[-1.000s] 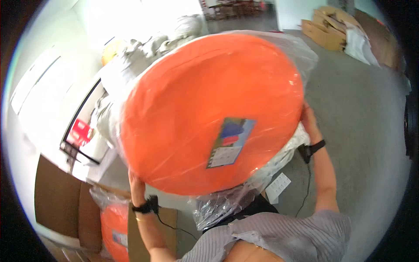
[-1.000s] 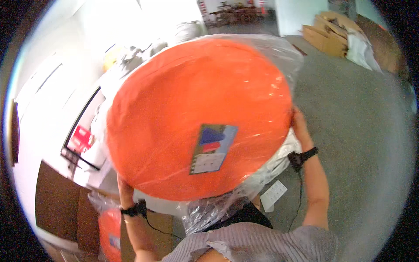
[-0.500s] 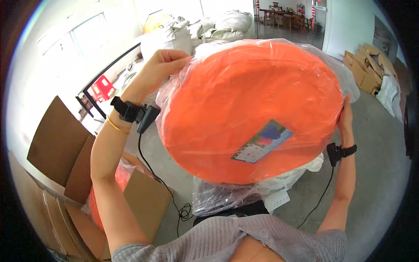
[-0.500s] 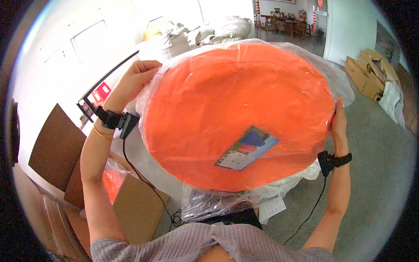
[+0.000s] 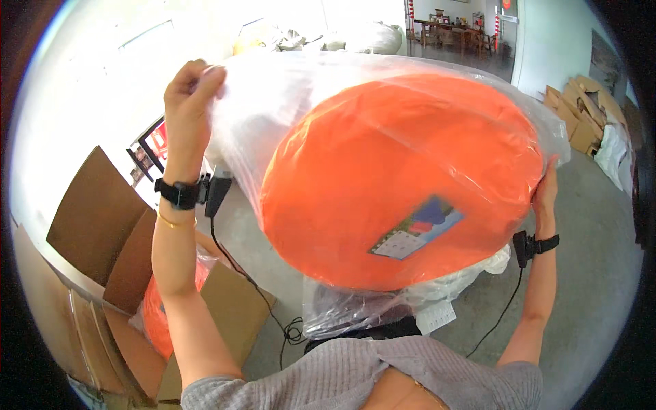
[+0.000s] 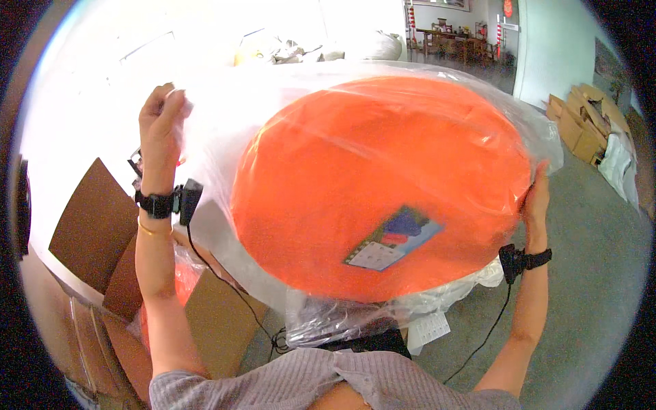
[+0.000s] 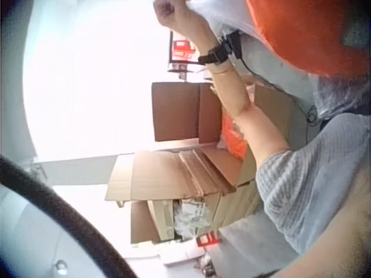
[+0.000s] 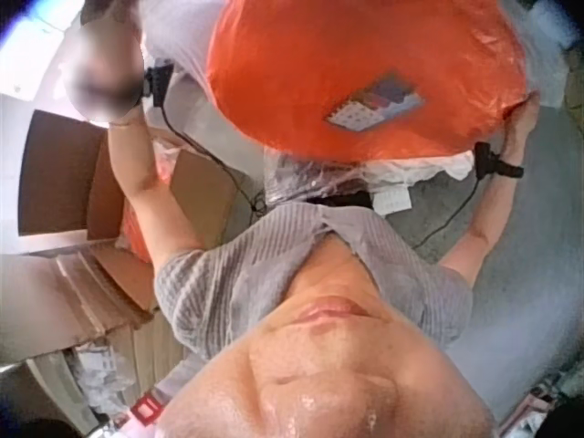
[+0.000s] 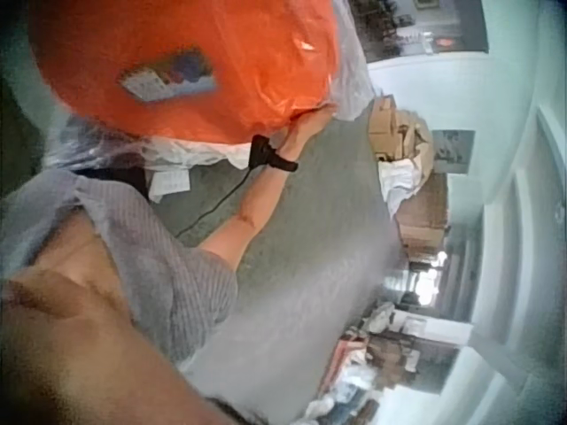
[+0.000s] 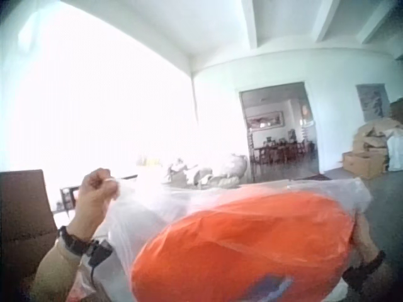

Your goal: The person repeatedly picks up large, orange, plastic-wrapped circular items from a white sack on the floor. They place each item into a cardboard box, then remove it and return it to the sack, repeating this cycle multiple times.

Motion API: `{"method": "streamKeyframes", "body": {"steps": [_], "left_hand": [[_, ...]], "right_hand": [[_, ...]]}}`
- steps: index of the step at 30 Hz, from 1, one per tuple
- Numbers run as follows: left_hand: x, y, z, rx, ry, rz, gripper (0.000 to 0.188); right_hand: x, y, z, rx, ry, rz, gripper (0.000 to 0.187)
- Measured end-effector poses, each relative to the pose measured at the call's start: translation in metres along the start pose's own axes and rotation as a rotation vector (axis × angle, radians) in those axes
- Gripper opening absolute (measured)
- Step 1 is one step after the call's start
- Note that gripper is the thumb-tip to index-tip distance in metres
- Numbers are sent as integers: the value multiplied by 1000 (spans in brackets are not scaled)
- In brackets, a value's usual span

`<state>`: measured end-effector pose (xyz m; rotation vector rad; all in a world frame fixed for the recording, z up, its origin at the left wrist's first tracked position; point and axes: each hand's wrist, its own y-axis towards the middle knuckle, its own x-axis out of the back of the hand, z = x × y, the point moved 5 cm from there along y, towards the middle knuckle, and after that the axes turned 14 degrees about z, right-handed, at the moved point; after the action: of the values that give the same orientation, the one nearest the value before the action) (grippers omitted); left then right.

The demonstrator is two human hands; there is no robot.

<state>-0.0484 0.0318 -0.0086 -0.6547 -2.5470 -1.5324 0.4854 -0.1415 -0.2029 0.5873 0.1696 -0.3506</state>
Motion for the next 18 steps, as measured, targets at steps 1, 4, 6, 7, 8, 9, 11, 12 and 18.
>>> {"method": "streamKeyframes", "body": {"steps": [1,4,6,7,8,9,11,12,18], "left_hand": [[7,-4,0,-16,27,-93,5],[43,-35,3,-55,448,-280,11],[26,-81,33,158,-265,-436,31],[18,-107,39,224,-577,-593,45],[20,-146,41,382,-336,-308,54],[9,-159,41,541,-176,-217,54],[-22,-184,55,816,137,58,54],[-27,-185,49,731,44,13,52],[-18,-212,90,477,20,-152,52]], "right_hand": [[0,-3,5,-10,-28,26,63],[-11,-5,16,-8,-86,-111,55],[10,-6,10,84,101,-76,51],[1,-11,14,78,56,-103,51],[-14,-12,16,74,31,-112,50],[-22,-11,18,89,80,-72,49],[-26,-12,28,120,144,1,47],[-35,-6,34,170,235,170,46],[-21,9,141,358,-1130,-126,40]]}}
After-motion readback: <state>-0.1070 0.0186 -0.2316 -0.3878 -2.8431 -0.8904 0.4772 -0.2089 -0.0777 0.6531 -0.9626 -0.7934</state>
